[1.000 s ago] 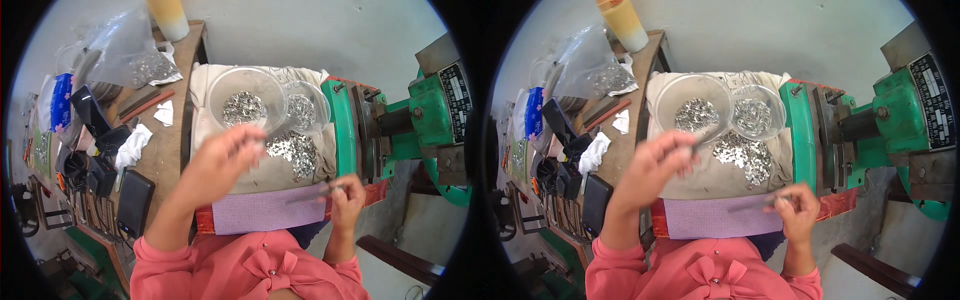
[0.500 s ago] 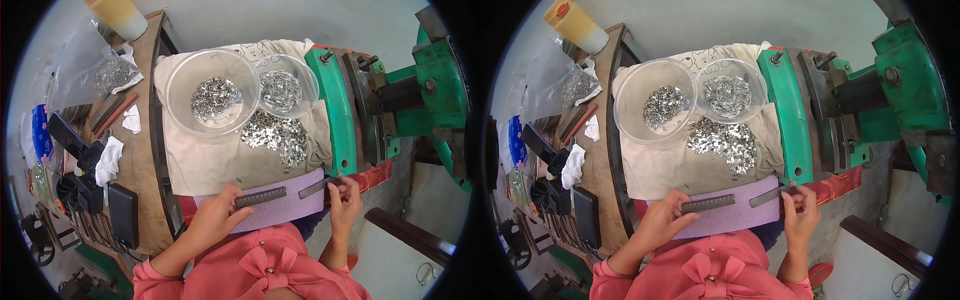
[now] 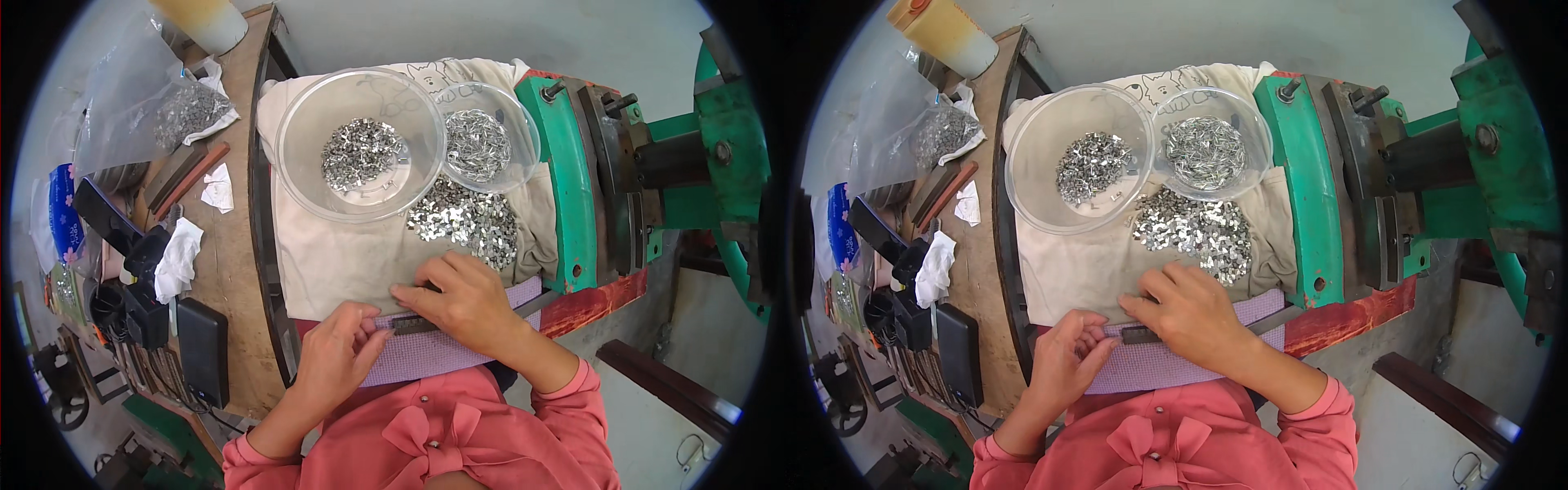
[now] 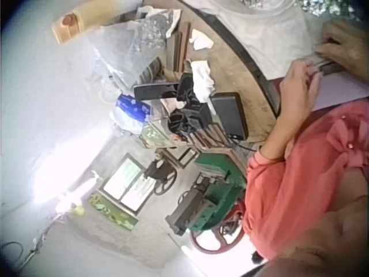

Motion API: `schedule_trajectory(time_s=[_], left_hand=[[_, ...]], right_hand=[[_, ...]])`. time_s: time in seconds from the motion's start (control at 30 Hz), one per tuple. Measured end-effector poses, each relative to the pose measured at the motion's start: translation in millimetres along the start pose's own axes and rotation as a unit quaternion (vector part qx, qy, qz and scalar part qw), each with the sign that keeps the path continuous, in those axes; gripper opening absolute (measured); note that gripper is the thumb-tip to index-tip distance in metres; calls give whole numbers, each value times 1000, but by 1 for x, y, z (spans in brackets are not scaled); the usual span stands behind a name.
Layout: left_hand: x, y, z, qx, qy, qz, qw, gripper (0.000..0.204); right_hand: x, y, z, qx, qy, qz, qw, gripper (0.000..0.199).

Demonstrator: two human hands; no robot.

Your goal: The person picks small silver metal pieces from a container and places them into slots on a metal strip. They then insert the strip into a green press machine and operate the lever to press the parts. The person repeats this process of loading the strip and pressing it multiple times.

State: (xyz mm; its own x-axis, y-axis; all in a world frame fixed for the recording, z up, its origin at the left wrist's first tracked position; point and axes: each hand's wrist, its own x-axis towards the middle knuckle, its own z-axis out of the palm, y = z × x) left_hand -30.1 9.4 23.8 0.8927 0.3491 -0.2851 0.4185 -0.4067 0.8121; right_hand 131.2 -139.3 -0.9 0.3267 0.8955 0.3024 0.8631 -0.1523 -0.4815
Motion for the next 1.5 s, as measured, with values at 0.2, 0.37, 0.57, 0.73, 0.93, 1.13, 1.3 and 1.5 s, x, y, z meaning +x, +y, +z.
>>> schedule_trajectory(time_s=[0.2,0.37,0.57,0.73,0.93,1.13,1.3,1.5], left_hand=[[20,6,-13,47,22,116,992,26],[45,19,-10,79,32,224,971,26],[77,23,15,96,33,280,954,37],[100,29,40,151,9,365,919,43],[102,24,44,201,6,409,890,28],[86,15,23,220,31,398,890,21],[65,10,9,206,13,333,920,23],[58,7,-1,192,2,304,933,25]], right_hand=[[-3,-3,-1,-11,-1,-24,1000,15],[-5,5,-17,-10,64,13,998,13],[18,31,-68,-153,177,104,967,12],[31,50,-78,-225,181,111,951,15],[-19,15,-74,-106,123,99,982,22],[-79,7,-52,-125,95,122,980,24],[-75,11,-49,-189,51,91,976,25],[-50,12,-60,-226,62,72,969,24]])
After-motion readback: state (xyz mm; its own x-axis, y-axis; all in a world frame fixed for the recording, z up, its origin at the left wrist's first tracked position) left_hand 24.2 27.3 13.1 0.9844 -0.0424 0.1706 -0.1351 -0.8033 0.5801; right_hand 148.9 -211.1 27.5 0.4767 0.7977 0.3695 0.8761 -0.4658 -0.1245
